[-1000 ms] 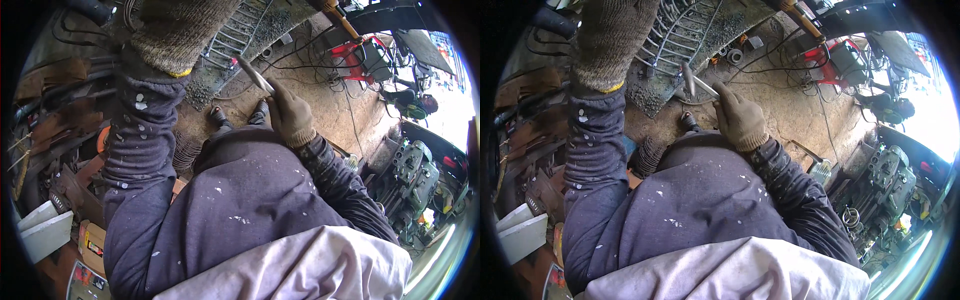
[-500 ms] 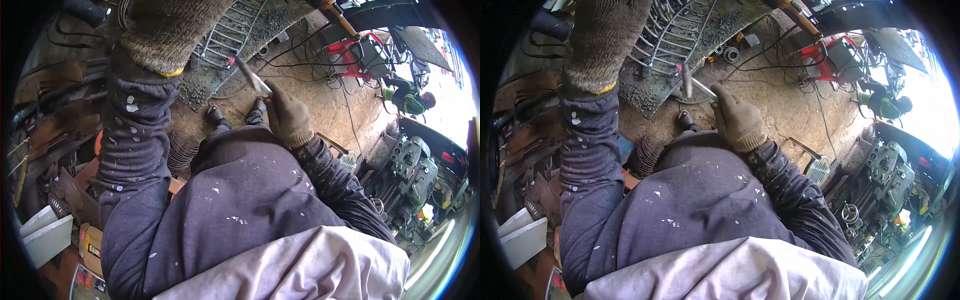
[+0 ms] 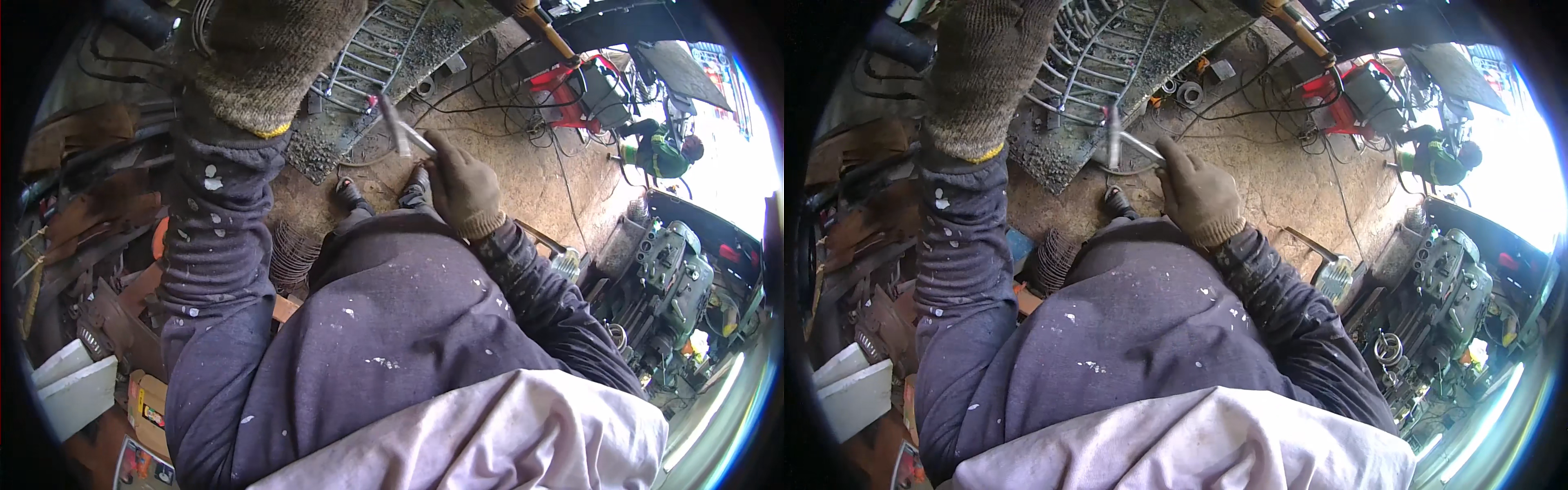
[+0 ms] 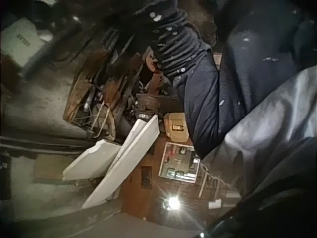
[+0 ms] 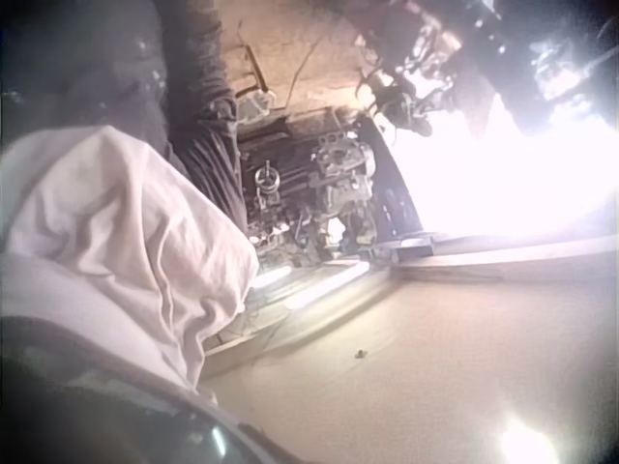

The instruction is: The person welds metal bars onto a curved frame using a welding rod. They then use a chipping hammer to remove slag from the weld points and continue welding while holding a protective mask in front of their face.

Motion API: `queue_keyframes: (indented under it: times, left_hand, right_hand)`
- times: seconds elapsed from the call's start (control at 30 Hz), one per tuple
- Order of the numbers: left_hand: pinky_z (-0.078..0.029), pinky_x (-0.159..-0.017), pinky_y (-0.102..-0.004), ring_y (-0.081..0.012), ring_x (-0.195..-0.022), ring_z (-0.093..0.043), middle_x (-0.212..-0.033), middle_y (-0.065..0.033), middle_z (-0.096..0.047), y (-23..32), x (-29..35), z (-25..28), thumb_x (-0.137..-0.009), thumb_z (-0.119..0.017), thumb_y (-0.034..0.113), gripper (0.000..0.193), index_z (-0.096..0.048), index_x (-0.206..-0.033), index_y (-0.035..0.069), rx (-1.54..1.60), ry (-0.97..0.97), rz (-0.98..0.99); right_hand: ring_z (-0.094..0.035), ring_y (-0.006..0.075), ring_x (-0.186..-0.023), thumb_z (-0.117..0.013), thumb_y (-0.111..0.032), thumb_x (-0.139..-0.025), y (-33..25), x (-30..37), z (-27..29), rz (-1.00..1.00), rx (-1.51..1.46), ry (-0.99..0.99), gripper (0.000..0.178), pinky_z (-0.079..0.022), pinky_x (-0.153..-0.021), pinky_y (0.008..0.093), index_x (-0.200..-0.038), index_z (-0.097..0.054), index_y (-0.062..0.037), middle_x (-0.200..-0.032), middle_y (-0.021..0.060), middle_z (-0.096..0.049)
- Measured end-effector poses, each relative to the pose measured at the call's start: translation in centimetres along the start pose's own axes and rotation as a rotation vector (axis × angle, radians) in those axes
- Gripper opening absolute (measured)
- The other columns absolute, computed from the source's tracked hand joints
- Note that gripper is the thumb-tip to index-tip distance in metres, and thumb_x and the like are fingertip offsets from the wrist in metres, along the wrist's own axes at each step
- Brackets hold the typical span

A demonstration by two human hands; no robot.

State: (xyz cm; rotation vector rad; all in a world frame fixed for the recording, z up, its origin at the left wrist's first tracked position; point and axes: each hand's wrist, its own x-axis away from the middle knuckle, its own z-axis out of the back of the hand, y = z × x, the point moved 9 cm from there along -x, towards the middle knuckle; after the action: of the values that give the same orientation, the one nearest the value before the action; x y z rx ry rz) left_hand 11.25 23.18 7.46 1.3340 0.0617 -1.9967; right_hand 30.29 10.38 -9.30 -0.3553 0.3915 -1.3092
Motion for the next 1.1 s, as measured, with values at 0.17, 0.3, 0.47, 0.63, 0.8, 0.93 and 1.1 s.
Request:
queue_keyframes:
  times: [0.17,0.3,0.47,0.63,0.8,0.93,1.1]
  left_hand:
    - [-0.053,-0.073,-0.0379,-0.0319,-0.084,-0.068,-0.094,-0.0173,-0.071,0.1,-0.1,1.4,-0.092,-0.065,0.009,0.019,-0.070,-0.108,0.000,-0.037,0.004,0.003]
    - [-0.053,-0.073,-0.0378,-0.0319,-0.084,-0.068,-0.094,-0.0173,-0.071,0.0,-0.1,0.5,-0.092,-0.065,0.009,0.020,-0.070,-0.108,0.000,-0.002,0.002,-0.003]
    - [-0.053,-0.074,-0.0377,-0.0318,-0.084,-0.069,-0.095,-0.0172,-0.071,0.1,-0.3,1.0,-0.092,-0.065,0.009,0.020,-0.070,-0.109,0.000,-0.018,0.000,-0.012]
    - [-0.053,-0.074,-0.0375,-0.0318,-0.085,-0.069,-0.095,-0.0172,-0.071,0.4,-0.2,0.8,-0.092,-0.065,0.009,0.020,-0.069,-0.110,0.000,-0.002,0.001,-0.014]
    - [-0.054,-0.074,-0.0374,-0.0318,-0.085,-0.069,-0.096,-0.0172,-0.071,0.2,0.0,-0.2,-0.092,-0.065,0.009,0.021,-0.069,-0.110,0.000,0.021,-0.006,-0.016]
    - [-0.054,-0.075,-0.0373,-0.0318,-0.086,-0.069,-0.097,-0.0171,-0.072,0.0,-0.3,0.7,-0.092,-0.065,0.009,0.021,-0.069,-0.111,0.000,-0.003,0.004,-0.010]
    - [-0.054,-0.075,-0.0371,-0.0317,-0.086,-0.069,-0.097,-0.0171,-0.072,0.1,-0.1,-0.3,-0.092,-0.064,0.008,0.022,-0.069,-0.111,0.000,0.021,-0.001,-0.023]
  right_hand:
    - [-0.069,0.0362,-0.075,-0.062,-0.019,-0.093,-1.3,-0.7,-0.6,-0.015,0.063,-0.118,0.043,-0.055,-0.062,0.0441,-0.134,-0.054,-0.0134,-0.095,0.0167,-0.069]
    - [-0.069,0.0346,-0.075,-0.060,-0.020,-0.093,-0.1,0.3,0.7,-0.012,-0.051,0.025,0.041,-0.055,-0.060,0.0447,-0.133,-0.053,-0.0135,-0.100,0.0134,-0.068]
    - [-0.069,0.0364,-0.079,-0.060,-0.018,-0.093,0.3,-0.6,-1.0,-0.119,0.032,-0.121,0.042,-0.055,-0.063,0.0451,-0.134,-0.054,-0.0126,-0.093,0.0170,-0.068]
    - [-0.068,0.0368,-0.077,-0.060,-0.019,-0.093,-0.5,0.1,1.7,0.034,-0.206,0.143,0.039,-0.054,-0.063,0.0469,-0.131,-0.056,-0.0120,-0.089,0.0169,-0.068]
    - [-0.067,0.0375,-0.072,-0.059,-0.018,-0.095,0.3,0.2,1.1,-0.124,-0.234,0.061,0.040,-0.053,-0.062,0.0470,-0.133,-0.054,-0.0086,-0.081,0.0171,-0.067]
    - [-0.067,0.0386,-0.074,-0.059,-0.018,-0.094,-0.3,-0.4,0.9,-0.071,-0.186,0.064,0.041,-0.053,-0.063,0.0462,-0.135,-0.054,-0.0098,-0.087,0.0187,-0.067]
    - [-0.068,0.0389,-0.078,-0.060,-0.018,-0.095,0.4,0.1,0.8,-0.129,-0.207,0.069,0.041,-0.054,-0.065,0.0465,-0.134,-0.054,-0.0100,-0.090,0.0203,-0.067]
